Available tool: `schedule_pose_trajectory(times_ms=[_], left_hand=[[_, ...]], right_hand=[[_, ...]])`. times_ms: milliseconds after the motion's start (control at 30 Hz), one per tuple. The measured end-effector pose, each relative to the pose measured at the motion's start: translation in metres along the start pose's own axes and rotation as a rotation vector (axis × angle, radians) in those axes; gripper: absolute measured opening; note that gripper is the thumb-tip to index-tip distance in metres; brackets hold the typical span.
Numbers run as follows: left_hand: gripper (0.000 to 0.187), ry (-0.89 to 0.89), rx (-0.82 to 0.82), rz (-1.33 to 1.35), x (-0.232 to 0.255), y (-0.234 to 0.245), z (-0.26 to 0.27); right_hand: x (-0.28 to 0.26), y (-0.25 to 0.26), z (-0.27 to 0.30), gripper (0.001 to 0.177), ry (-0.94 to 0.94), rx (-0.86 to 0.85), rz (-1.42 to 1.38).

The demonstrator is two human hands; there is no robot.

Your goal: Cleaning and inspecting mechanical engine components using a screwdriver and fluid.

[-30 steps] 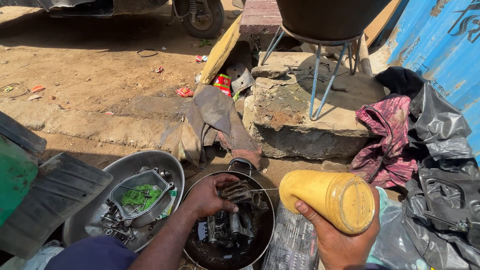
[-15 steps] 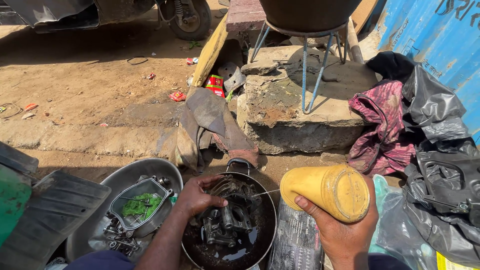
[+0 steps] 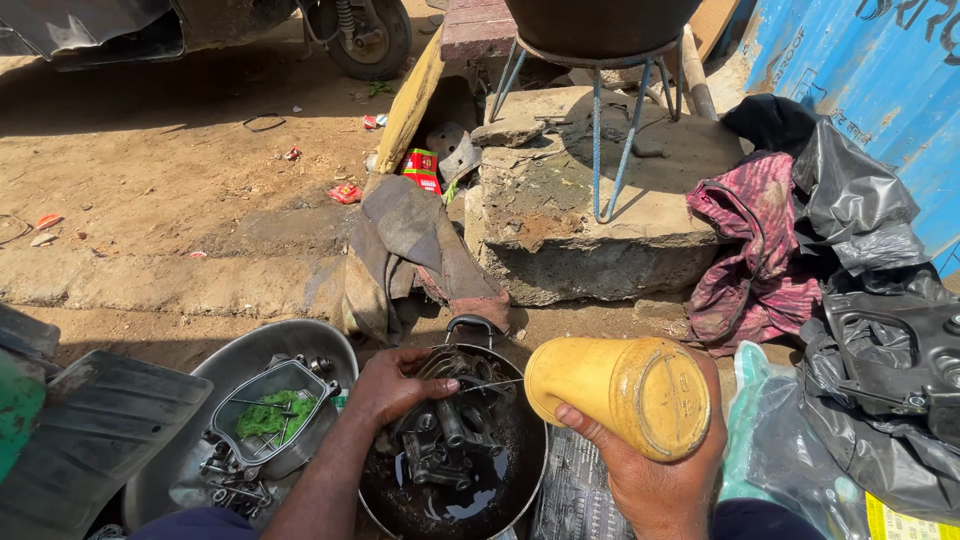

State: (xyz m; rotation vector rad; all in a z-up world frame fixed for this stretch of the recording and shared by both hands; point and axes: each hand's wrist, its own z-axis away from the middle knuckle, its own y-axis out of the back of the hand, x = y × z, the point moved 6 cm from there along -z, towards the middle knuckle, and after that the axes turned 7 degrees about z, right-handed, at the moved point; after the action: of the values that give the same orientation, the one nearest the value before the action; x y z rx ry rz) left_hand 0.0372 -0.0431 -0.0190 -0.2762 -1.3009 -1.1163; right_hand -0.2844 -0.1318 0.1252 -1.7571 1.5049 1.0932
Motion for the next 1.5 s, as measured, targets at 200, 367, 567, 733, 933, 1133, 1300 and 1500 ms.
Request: schedule_pose_trajectory(times_ms=[200,367,567,733,933,1133,1300,1500], left_hand=[[0.095,0.073,0.09,-0.19,-0.006,0.006,-0.007],[0.106,0.082,0.092,-0.279,-0.005,0.008,-0.01],[0.111,0.042,0.097,-0.318,-0.007,0.009,-0.015],[0.112,0.073,0.051,-0.31,-0.01,0.006,-0.017],[0.113,0.049,0.05,-0.326,-0.021,0.005,-0.027],[0.113,0.017,0.016,-0.338,-0.005,0.004,-0.014],[0.104,0.021,-0.016,-0.355,0.015,0.005,0.007],[0.102,0.002,-0.035,-0.377,0.017,-0.001,0.003]], right_hand=[[0.004,-0.001,-0.001,0.079,0.019,0.012,0.019],[0.006,-0.003,0.002,0.082,0.022,0.021,0.035],[0.005,-0.005,0.003,0.086,0.023,0.022,-0.005],[0.0,-0.006,0.003,0.092,0.068,0.031,0.023],[0.01,-0.006,0.002,0.085,0.013,0.013,-0.012],[0.09,0.01,-0.025,0.054,-0.437,0.241,-0.66],[0.154,0.041,-0.049,0.043,-1.045,0.119,-0.56],[0.165,0.059,-0.092,0.055,-1.003,-0.359,0.358]])
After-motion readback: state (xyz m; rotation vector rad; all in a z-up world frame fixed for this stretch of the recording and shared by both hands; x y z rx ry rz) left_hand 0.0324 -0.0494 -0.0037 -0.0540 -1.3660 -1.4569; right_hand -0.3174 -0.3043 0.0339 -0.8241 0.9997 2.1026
